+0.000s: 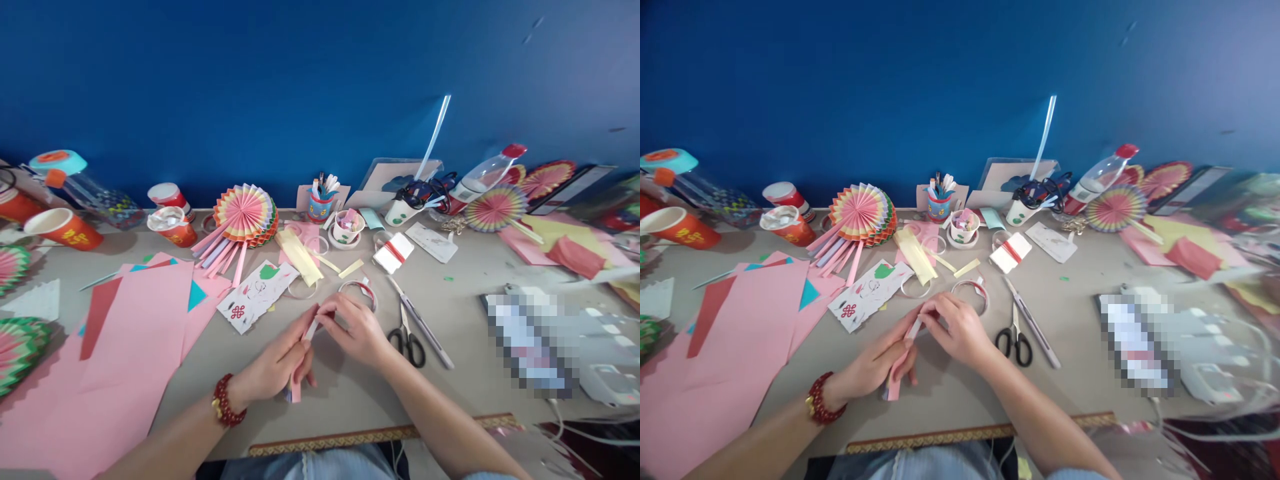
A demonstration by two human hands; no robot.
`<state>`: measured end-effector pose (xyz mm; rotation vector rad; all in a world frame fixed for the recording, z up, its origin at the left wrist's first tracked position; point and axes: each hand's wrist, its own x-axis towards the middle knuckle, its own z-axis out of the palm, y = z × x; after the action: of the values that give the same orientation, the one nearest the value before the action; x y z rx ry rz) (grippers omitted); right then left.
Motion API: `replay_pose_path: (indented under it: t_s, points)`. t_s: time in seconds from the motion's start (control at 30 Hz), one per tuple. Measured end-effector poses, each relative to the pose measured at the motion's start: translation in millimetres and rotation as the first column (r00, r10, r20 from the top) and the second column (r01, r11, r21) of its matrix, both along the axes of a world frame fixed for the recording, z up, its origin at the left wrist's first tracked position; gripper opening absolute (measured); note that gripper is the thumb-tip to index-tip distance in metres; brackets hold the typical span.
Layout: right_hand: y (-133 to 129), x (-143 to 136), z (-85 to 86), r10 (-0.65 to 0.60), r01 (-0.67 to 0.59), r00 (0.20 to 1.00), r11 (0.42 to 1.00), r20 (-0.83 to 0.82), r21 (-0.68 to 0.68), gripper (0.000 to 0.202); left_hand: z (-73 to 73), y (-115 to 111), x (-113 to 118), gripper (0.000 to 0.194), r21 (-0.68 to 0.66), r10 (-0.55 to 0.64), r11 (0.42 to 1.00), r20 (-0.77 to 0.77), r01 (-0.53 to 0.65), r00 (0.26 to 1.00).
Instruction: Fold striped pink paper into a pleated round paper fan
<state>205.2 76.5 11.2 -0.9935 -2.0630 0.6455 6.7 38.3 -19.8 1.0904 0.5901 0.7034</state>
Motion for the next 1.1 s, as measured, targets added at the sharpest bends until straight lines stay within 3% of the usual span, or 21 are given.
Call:
replay_pose_path:
  t_s: [0.73,1.1]
  points:
    - [0.9,-2.2,0.0,-0.014,0.014,0.999,1.0,0.039,0.0,0.012,1.2,-3.9,1.0,0.065,0.024,0.004,1.0,-0.08,-0.003,0.997]
    - [0.9,-1.8,-2.1,-0.007,0.006,0.999,1.0,0.032,0.017,0.01,1.0,-3.3,1.5,0.07,0.031,0.003,1.0,-0.045,-0.001,0.999]
